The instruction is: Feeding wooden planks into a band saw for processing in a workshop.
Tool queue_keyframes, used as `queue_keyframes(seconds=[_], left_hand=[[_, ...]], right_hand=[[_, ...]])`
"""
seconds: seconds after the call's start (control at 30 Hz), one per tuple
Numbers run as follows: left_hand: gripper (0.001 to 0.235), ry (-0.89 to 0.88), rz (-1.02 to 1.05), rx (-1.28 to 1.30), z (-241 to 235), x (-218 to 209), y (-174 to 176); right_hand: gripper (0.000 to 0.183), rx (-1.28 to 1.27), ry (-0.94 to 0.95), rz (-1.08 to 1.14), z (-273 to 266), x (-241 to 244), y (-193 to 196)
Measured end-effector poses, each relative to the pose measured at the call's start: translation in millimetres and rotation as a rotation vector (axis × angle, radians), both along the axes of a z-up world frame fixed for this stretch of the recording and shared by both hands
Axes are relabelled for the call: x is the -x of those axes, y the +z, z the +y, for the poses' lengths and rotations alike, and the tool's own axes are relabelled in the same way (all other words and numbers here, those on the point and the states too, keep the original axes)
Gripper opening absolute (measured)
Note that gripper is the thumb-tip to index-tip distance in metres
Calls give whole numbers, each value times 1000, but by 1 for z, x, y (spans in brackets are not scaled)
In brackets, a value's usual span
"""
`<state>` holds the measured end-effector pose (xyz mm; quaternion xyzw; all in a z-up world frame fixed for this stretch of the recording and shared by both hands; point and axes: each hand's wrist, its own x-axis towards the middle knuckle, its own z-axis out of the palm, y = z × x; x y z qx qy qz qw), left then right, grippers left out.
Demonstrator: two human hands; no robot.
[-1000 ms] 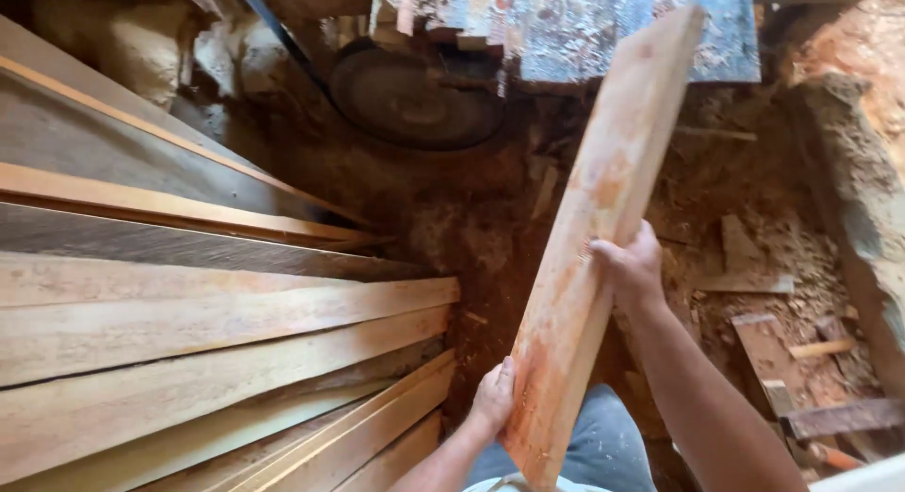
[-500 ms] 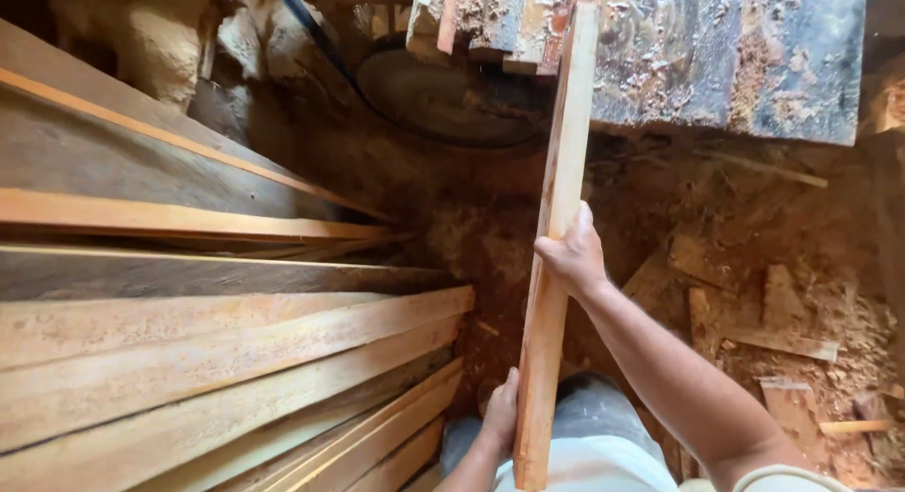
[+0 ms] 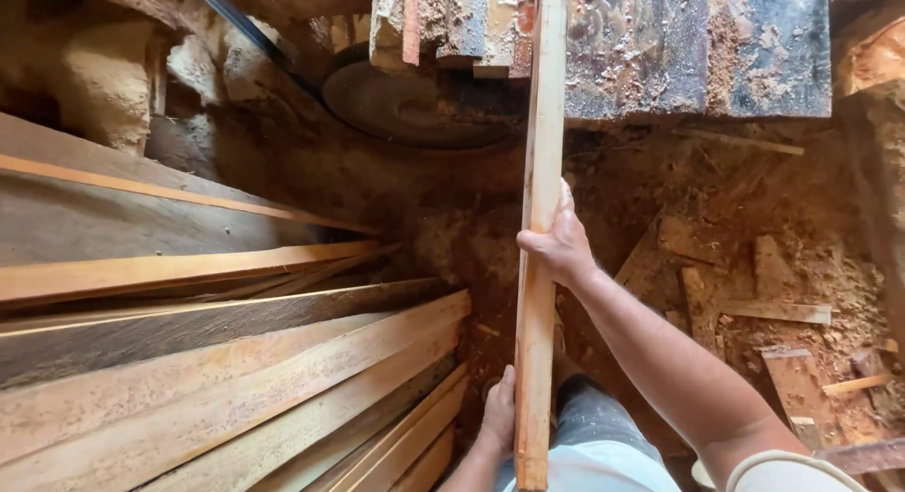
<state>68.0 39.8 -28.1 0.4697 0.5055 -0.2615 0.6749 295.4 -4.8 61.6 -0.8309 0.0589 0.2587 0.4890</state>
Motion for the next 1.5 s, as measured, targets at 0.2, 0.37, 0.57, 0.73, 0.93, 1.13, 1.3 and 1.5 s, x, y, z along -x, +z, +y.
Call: queue_keyframes(seconds=[0.2,0.37,0.57,0.73,0.93,1.13,1.3,1.5], left_hand=[[53,-35,10,-13,3,-17,6],[55,-30,-3,-5,4,-28,-3],[54,-42,8,-28,5,-36,-1],[53,-118,-26,-71,6,-36,-9],[54,-51,10,-36,5,-40,0],[52,-70,-25,-67,4,-40,-5],[53,-28,64,-36,5,-46,5],[53,-13,42,-34,4,-49,8]], right_hand=[[91,-18,-19,-25,5,-16,-1],[92,-26,-28,-28,7,-29,-5],[91,-19,-26,-34,8,-36,-6],[92,-3,-26,-42,8,-37,-9],[90,2,-30,-49,7,-39,-9],[90,-28,-29,-49,7,-40,-11],[88,-7,-14,-71,7,-41,-11],[88,-39,-20,-84,6,-44,-10]])
